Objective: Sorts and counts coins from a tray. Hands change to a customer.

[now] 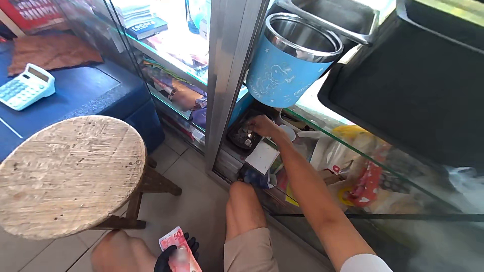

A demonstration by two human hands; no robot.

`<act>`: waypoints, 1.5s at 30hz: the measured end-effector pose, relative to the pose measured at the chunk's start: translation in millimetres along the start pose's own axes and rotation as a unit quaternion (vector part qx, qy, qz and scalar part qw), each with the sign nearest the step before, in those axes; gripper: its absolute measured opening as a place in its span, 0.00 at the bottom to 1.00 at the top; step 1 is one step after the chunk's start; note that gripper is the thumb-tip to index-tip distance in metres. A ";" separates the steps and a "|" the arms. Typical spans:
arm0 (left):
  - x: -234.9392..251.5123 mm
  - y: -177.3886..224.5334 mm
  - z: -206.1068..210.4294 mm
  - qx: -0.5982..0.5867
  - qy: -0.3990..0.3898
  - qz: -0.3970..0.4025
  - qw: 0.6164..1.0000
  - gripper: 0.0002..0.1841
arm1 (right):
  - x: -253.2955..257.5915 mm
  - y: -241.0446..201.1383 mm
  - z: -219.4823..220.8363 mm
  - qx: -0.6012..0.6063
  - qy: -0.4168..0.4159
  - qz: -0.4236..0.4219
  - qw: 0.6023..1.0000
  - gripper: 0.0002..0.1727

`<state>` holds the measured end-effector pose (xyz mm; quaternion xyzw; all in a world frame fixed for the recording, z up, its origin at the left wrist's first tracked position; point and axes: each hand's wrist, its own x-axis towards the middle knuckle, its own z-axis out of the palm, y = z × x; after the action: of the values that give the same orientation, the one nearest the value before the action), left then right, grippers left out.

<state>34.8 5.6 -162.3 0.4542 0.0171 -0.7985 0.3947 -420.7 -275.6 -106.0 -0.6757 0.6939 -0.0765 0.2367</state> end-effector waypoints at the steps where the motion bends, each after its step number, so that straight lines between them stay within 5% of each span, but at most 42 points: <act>1: 2.7 -1.3 -7.7 -0.016 -0.016 0.000 1.000 0.19 | -3.4 -1.5 -0.8 0.074 0.005 0.031 0.997 0.20; 3: 4.0 -3.8 -11.5 -0.019 -0.022 0.005 1.000 0.19 | -10.6 -3.6 4.0 0.269 0.039 0.076 0.959 0.18; 6: 2.4 -4.1 -9.2 -0.012 -0.015 0.011 1.000 0.19 | -16.2 -7.8 8.6 0.561 0.059 0.109 0.818 0.11; 10: 9.7 -7.9 -22.6 -0.020 -0.006 0.016 1.000 0.19 | -16.6 -11.5 11.8 0.708 0.077 0.091 0.696 0.08; 12: 9.7 -8.1 -24.7 -0.024 -0.011 0.016 1.000 0.19 | -16.1 -10.5 10.9 0.692 0.069 0.100 0.712 0.07; 14: 7.0 -6.7 -22.7 -0.030 -0.012 0.015 0.999 0.19 | -14.4 -10.4 9.7 0.602 0.051 0.114 0.788 0.08; 19: -1.0 0.0 -12.1 -0.036 -0.034 0.007 0.999 0.19 | -4.4 -16.8 13.9 0.297 0.015 0.081 0.951 0.16; 22: 1.7 -0.3 -12.6 -0.048 -0.053 0.012 0.997 0.19 | 7.1 -18.4 16.8 0.033 -0.033 0.015 0.999 0.15; 24: 1.6 1.4 -4.6 -0.051 -0.065 0.015 0.996 0.20 | 15.0 -12.9 22.1 -0.084 -0.049 0.009 0.995 0.17; 28: -13.4 11.2 25.0 -0.039 -0.066 0.031 0.997 0.21 | 23.3 8.1 25.3 -0.135 -0.076 -0.017 0.988 0.19; 30: -14.8 20.0 34.6 -0.049 -0.101 0.033 0.993 0.22 | 15.9 -3.1 20.8 -0.058 -0.070 -0.017 0.996 0.19; 33: -20.5 35.6 56.2 -0.055 -0.142 0.034 0.988 0.23 | -15.2 -38.9 11.6 0.219 0.030 0.057 0.974 0.15; 35: -37.4 44.5 72.9 -0.051 -0.147 0.029 0.987 0.24 | -46.2 -58.8 15.3 0.470 0.059 0.068 0.878 0.06; 36: -49.4 50.9 85.8 -0.046 -0.136 0.028 0.989 0.24 | -62.9 -69.1 17.8 0.571 0.053 0.058 0.817 0.11; 40: -107.0 78.4 139.3 -0.033 -0.100 0.023 0.994 0.23 | -148.0 -101.1 47.4 0.761 -0.020 0.075 0.644 0.16; 42: -140.5 96.2 169.4 -0.023 -0.090 0.035 0.995 0.22 | -187.5 -128.2 52.3 0.742 -0.034 0.167 0.648 0.11; 45: -206.5 131.7 225.3 0.001 -0.069 0.055 0.996 0.18 | -255.1 -180.5 28.5 0.627 -0.090 0.242 0.735 0.13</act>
<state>16.5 -44.9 166.1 0.3983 -0.0359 -0.8052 0.4378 -252.2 -34.6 3.3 -0.1869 0.6044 -0.3731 0.6786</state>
